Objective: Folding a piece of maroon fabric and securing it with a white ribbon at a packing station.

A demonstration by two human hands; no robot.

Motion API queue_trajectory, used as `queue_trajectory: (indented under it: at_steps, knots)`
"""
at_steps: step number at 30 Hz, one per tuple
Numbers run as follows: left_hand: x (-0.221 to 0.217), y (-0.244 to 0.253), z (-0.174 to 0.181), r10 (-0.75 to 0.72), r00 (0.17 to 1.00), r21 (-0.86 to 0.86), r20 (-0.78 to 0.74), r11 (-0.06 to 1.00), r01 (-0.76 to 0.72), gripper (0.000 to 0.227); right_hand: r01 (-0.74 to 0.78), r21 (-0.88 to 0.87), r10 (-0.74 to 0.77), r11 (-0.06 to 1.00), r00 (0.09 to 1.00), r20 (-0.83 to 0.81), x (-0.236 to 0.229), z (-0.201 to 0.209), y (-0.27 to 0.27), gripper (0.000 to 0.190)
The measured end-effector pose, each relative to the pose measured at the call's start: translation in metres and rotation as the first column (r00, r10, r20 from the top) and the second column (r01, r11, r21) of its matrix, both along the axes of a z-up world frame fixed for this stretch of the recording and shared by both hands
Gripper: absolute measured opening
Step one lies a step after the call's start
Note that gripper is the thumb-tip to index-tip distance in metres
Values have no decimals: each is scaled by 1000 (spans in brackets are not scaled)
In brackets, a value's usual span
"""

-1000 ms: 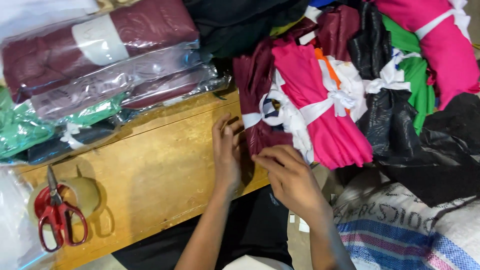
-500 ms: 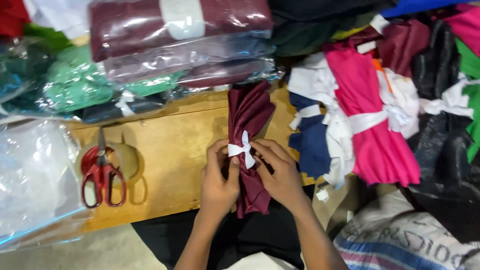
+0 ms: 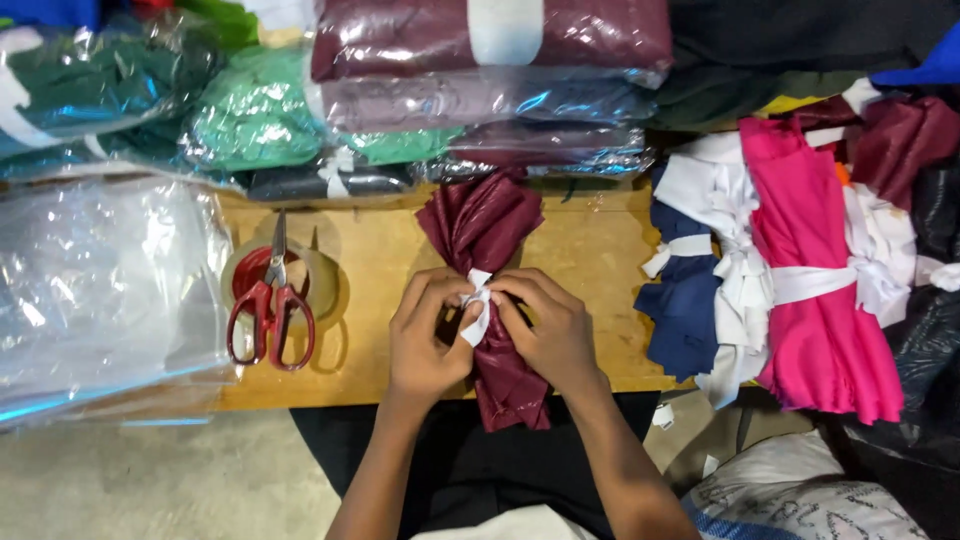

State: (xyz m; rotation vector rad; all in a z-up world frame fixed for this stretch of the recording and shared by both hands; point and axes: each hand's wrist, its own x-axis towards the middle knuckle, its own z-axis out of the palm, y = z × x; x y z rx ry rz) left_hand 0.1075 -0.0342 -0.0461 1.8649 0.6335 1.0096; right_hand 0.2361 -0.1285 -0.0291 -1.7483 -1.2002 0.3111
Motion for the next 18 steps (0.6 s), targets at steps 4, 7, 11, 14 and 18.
queue_trajectory:
  at_steps: [4,7,11,14,18]
  knots:
    - [-2,4,0,-43,999,33,18,999,43,5,-29,18,29,999,999,34,2,-4,-1,16]
    - [-6,3,1,-82,997,68,-14,994,83,8,-38,15,37,999,998,48,2,-10,-4,16]
    - [-4,3,8,-98,995,118,-34,988,101,8,-28,16,26,999,996,87,4,-11,-6,14]
    - [-5,2,5,-125,990,177,-71,975,136,10,-29,10,28,1000,997,78,3,-18,-8,14]
    - [-9,4,-9,-155,976,292,-154,936,195,11,-35,-8,35,999,999,-4,6,-33,-11,13]
